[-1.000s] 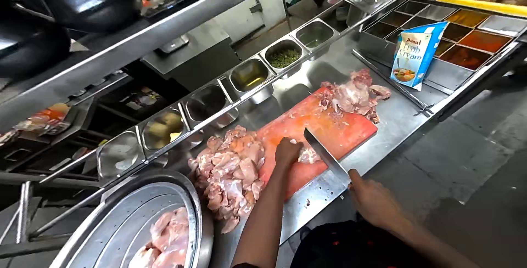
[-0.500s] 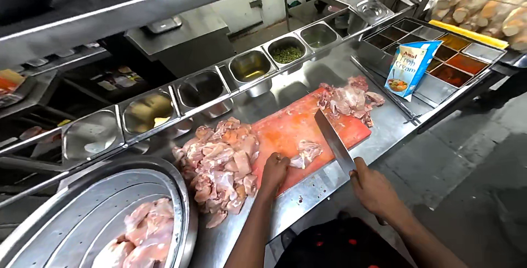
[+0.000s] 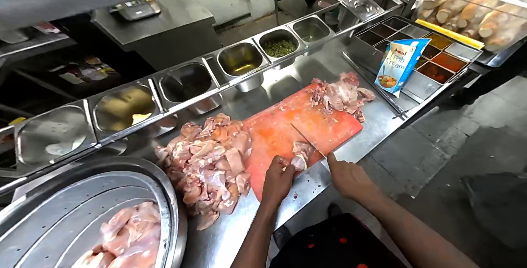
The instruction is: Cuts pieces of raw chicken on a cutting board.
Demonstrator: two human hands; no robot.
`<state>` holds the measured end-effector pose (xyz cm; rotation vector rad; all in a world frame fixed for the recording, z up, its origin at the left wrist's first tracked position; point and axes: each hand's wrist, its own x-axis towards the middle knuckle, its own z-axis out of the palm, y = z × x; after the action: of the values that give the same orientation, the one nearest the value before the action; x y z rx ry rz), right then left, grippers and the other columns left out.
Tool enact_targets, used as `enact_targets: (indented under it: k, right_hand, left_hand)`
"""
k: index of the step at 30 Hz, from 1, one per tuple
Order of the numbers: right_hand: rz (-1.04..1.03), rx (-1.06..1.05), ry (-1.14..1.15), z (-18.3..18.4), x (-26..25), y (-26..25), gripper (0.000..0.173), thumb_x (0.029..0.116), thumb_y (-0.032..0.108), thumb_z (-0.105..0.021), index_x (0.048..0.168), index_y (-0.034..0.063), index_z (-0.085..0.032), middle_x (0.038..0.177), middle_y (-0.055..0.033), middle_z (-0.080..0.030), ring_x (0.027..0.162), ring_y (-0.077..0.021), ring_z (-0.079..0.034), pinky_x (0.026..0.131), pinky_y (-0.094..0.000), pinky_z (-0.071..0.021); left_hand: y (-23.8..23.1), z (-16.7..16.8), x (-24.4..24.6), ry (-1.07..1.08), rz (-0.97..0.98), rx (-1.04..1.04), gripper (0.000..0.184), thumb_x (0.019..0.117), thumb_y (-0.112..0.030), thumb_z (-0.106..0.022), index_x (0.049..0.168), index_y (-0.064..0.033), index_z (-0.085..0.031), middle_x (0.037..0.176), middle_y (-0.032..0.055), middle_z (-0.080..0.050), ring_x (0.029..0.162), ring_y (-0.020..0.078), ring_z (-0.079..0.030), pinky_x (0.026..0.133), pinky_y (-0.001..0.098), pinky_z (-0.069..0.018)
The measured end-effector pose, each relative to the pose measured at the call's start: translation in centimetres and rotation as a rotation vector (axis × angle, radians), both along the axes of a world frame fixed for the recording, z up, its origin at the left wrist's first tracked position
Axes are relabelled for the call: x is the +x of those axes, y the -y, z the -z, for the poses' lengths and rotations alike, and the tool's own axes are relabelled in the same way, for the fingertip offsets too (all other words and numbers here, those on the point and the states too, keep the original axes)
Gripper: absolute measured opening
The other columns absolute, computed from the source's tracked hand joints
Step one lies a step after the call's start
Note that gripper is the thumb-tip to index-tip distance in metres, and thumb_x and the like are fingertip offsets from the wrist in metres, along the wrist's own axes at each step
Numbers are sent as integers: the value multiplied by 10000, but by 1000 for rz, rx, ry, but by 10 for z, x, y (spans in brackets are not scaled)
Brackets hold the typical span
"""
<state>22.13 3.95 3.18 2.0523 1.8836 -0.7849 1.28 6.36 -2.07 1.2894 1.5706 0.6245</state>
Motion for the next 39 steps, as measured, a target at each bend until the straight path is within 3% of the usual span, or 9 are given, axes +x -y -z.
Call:
enact_targets:
  k: [5, 8, 11, 14, 16, 22, 25, 29, 39]
  right_hand:
    - [-28, 60, 51, -21, 8, -4, 278, 1046, 229, -487, 1307, 132, -487, 912, -134, -694, 882, -359, -720, 745, -530, -576]
    - [-26, 428, -17, -42, 9, 10, 204, 1066, 283, -475, 1185, 132, -541, 702, -80, -638, 651, -320, -692, 581, -495, -552]
    - [-46, 755, -131, -12, 8, 17, 202, 1013, 228, -485, 1106, 63, -556, 592, -62, -575, 481, -293, -631, 430, -475, -520]
    - [-11, 57, 2, -9, 6, 10, 340, 1051, 182, -451, 1376, 81, -440, 958, -191, -683, 910, -412, -714, 776, -571, -571]
    - [-10, -122, 43, -5, 10, 5, 342, 1044, 170, -472, 1375, 97, -424, 1043, -208, -682, 1003, -422, -704, 824, -584, -563]
    - [76, 9, -93, 13, 67, -16, 325, 1068, 289, -504, 1346, 120, -520, 955, -185, -693, 909, -395, -703, 782, -604, -557]
    - [167, 125, -24, 7, 64, -16, 304, 1051, 252, -514, 1324, 119, -501, 891, -166, -688, 852, -388, -711, 729, -581, -565]
    - [120, 236, -215, -3, 35, 9, 311, 1083, 307, -459, 1318, 111, -515, 798, -126, -661, 752, -332, -697, 697, -536, -568]
    - [-116, -8, -70, 6, -20, 5, 339, 1085, 249, -398, 1399, 127, -441, 997, -184, -695, 972, -402, -711, 820, -570, -564]
  left_hand:
    - [2, 1, -1, -22, -31, 2, 162, 988, -227, -616, 1041, -79, -575, 686, 65, -597, 582, 214, -583, 577, 433, -504]
    - [3, 5, -4, -11, -15, 21, 169, 993, -227, -617, 1048, -71, -581, 714, 74, -611, 604, 216, -599, 595, 443, -517]
    - [1, 6, -4, 10, -20, 31, 145, 992, -203, -620, 1037, -71, -580, 699, 64, -610, 583, 199, -593, 578, 415, -515]
    - [0, 2, -9, -30, -45, 12, 147, 997, -210, -611, 1052, -76, -587, 727, 74, -622, 606, 222, -603, 600, 451, -524]
    - [-1, 3, -18, -48, -95, 34, 150, 1011, -204, -590, 1081, -71, -592, 727, 79, -636, 594, 223, -612, 589, 447, -530]
    - [-13, 13, -40, -53, -184, 140, 186, 1055, -206, -579, 1191, -84, -616, 811, 83, -692, 647, 214, -667, 618, 425, -578]
    - [-22, 18, -38, -81, -166, 180, 208, 1061, -202, -560, 1228, -88, -612, 849, 91, -701, 699, 217, -696, 663, 440, -603]
    - [-28, 24, -37, -123, -179, 195, 239, 1066, -222, -543, 1241, -75, -613, 842, 90, -702, 715, 217, -696, 698, 457, -600]
    - [-21, 32, -37, 25, -349, 39, 270, 1082, -273, -541, 1163, -35, -641, 788, 81, -693, 638, 184, -670, 608, 371, -579]
